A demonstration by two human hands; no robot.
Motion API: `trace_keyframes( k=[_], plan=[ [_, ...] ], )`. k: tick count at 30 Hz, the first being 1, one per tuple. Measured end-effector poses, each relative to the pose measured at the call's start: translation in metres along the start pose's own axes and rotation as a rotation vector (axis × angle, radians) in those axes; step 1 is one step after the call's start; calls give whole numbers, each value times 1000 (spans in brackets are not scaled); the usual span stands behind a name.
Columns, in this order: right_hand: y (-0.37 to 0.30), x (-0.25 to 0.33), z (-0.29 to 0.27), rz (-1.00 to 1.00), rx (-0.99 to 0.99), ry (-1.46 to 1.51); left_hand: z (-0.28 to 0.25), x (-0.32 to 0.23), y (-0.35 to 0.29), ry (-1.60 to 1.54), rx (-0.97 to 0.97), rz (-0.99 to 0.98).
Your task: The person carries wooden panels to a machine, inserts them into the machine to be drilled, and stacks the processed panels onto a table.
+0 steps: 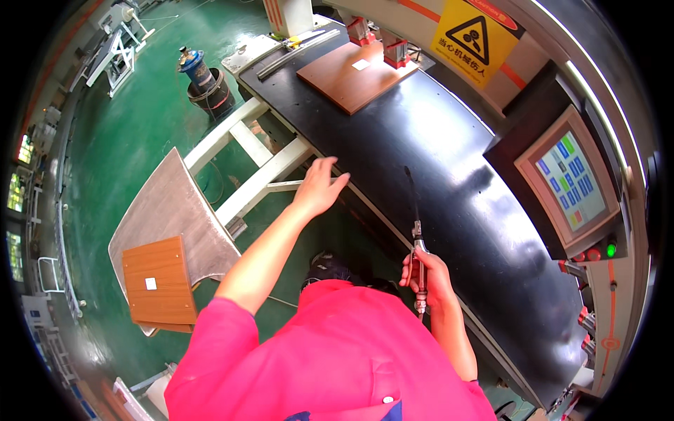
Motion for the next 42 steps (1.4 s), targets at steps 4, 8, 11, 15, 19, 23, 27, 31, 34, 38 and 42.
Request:
trace_keyframes(
  k=[4,8,11,15,19,23,27,31,34,38,42],
  plan=[
    [11,1,4,17,17,61,19,-1,106,174,48,-53],
    [23,5,14,51,38,63,43,40,232,407,6,13],
    [28,19,36,53,-59,152,56,65,284,569,-80,155],
    [47,35,43,37,-120,161,69,72,289,618,-113,265],
    [65,52,44,71,-155,146,51,70,254,656,-22,360],
    [78,60,43,46,-164,166,4,78,212,511,306,528],
    [82,62,44,12,-150,155,-67,105,227,429,690,658],
    [80,61,45,17,-183,206,-89,107,258,527,281,621],
    [85,62,43,19,-216,222,-11,74,206,311,439,88],
    [88,66,43,10,-231,211,18,54,161,555,331,360],
    [95,73,46,34,-212,156,-6,78,223,528,391,493]
  ],
)
Point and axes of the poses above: each hand's wrist, its own y-axis towards the middle knuckle, its own z-axis out of the palm, x = y × z, the point moved 3 cm from there along y, towards the middle knuckle, and after that the axes turned 15 degrees about -y, right-handed, at the moved point
